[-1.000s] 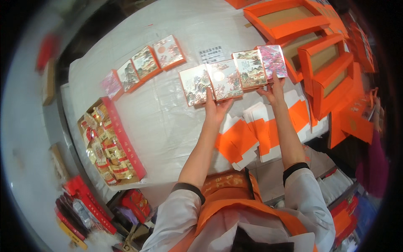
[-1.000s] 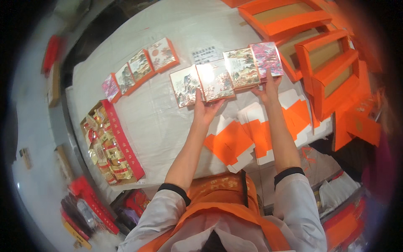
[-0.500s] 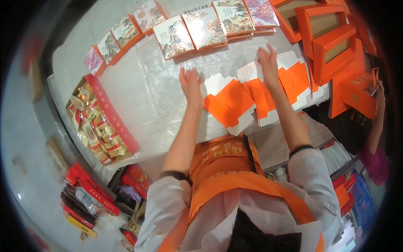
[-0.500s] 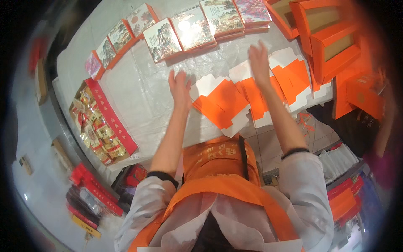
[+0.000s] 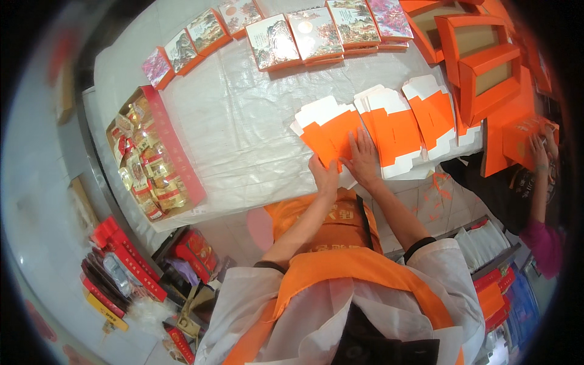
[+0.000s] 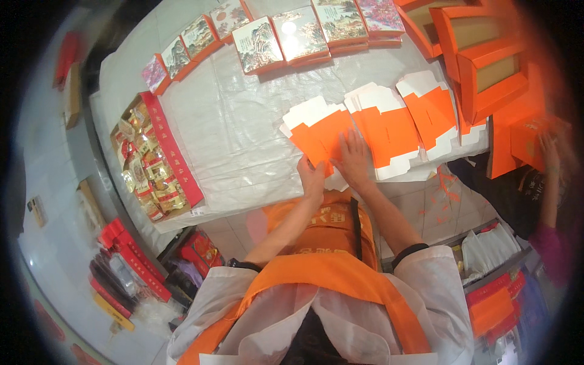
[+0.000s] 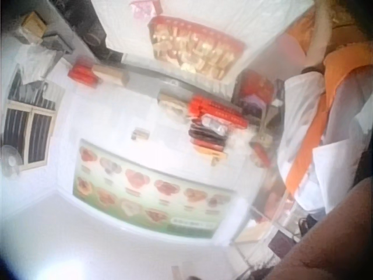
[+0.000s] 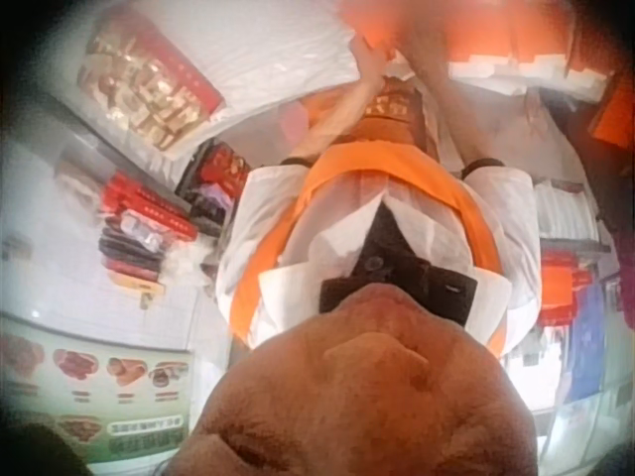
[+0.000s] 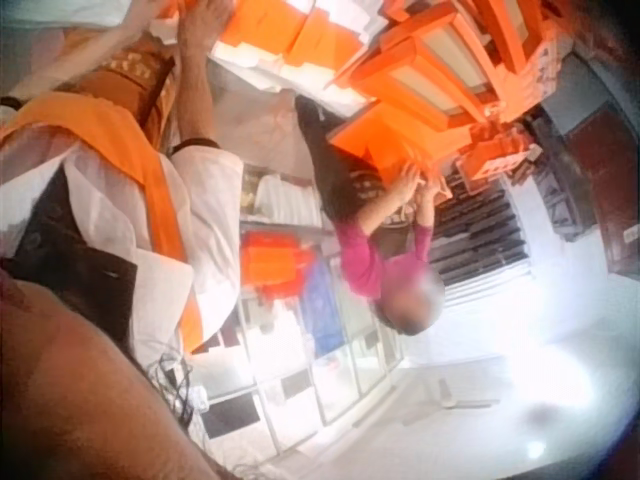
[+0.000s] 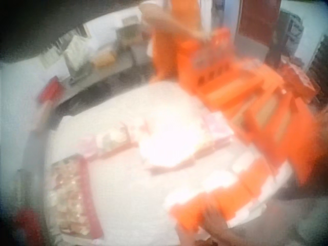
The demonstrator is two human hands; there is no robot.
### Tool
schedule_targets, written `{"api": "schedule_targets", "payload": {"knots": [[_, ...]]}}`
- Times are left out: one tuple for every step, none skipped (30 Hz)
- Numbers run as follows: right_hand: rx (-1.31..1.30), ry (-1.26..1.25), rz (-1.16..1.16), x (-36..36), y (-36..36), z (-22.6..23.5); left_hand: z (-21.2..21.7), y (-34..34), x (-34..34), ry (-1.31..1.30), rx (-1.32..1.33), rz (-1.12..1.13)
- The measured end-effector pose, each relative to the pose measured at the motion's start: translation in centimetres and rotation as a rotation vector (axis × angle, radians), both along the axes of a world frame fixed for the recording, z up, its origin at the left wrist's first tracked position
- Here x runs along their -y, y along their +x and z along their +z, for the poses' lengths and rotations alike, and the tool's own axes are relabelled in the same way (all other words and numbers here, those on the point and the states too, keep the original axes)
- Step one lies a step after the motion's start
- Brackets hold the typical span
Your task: The person folds flat orange cardboard pieces into small boxes, inserts individually wrapped snack items, and closes the boxes. Completed boxes are placed on the table. The person repeats this process continuously.
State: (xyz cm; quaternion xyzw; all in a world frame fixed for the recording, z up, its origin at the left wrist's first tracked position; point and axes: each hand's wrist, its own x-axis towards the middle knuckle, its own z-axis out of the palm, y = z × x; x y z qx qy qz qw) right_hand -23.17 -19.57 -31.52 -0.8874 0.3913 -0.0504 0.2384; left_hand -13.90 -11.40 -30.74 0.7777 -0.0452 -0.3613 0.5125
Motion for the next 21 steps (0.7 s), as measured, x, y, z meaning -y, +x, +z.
{"api": "schedule_targets", "payload": {"knots": [[0.008,-0.007,0.002,0.1,0.0,0.2,0.5,0.2,0.1,-0.025,-0.05,0.029],[0.013,-0.016,0.0,0.3,0.0,0.7,1.2,0.5,0.3,-0.031,-0.135,0.024],[0.058,0.009,0.029,0.5,0.0,1.2,2.0,1.0,0.3,-0.037,-0.221,0.016],[0.102,0.035,0.059,0.7,-0.1,2.0,2.8,2.0,0.9,-0.058,-0.255,-0.011],[0.145,0.064,0.074,0.8,-0.2,3.0,3.6,3.4,1.8,-0.079,-0.288,-0.039],[0.215,0.104,0.018,0.7,-0.2,4.3,4.7,4.7,2.4,-0.104,-0.321,-0.065],[0.289,0.144,-0.05,0.1,-0.3,5.8,6.2,5.4,2.7,-0.211,-0.371,0.025],[0.366,0.179,-0.105,-0.6,-0.3,7.5,7.6,6.1,3.0,-0.319,-0.421,0.115],[0.498,0.464,-0.309,-1.4,0.0,9.3,9.1,7.0,3.1,-0.5,-0.438,0.186],[0.63,0.751,-0.493,-2.2,0.4,11.1,10.6,8.0,2.9,-0.578,-0.485,0.256],[0.723,1.061,-0.716,-3.0,1.1,12.9,12.1,8.9,2.3,-0.527,-0.498,0.194],[0.769,1.155,-0.71,-3.8,2.0,14.6,13.7,9.6,1.2,-0.528,-0.486,0.114],[0.923,1.209,-0.692,-4.1,3.4,15.9,15.0,10.2,0.2,-0.487,-0.477,0.031],[1.073,1.263,-0.67,-4.4,4.8,17.2,16.3,10.2,-0.8,-0.59,-0.475,-0.017],[1.194,1.316,-0.675,-4.9,6.0,18.2,17.4,10.2,-1.9,-0.609,-0.495,-0.011],[1.438,1.362,-0.668,-5.5,7.4,19.0,18.4,10.3,-2.9,-0.628,-0.514,-0.008],[1.399,1.36,-0.666,-6.2,8.4,19.8,19.3,10.5,-3.7,-0.644,-0.545,-0.007],[1.381,1.374,-0.606,-7.1,9.2,20.4,20.1,11.2,-4.6,-0.664,-0.522,-0.023],[1.383,1.39,-0.515,-8.3,9.9,20.9,20.9,11.4,-5.3,-0.668,-0.481,0.023],[1.216,1.343,-0.522,-9.8,10.6,21.2,21.5,11.6,-5.9,-0.663,-0.445,0.076],[1.112,1.238,-0.441,-11.1,11.3,21.4,22.1,11.9,-6.7,-0.633,-0.433,0.146]]}}
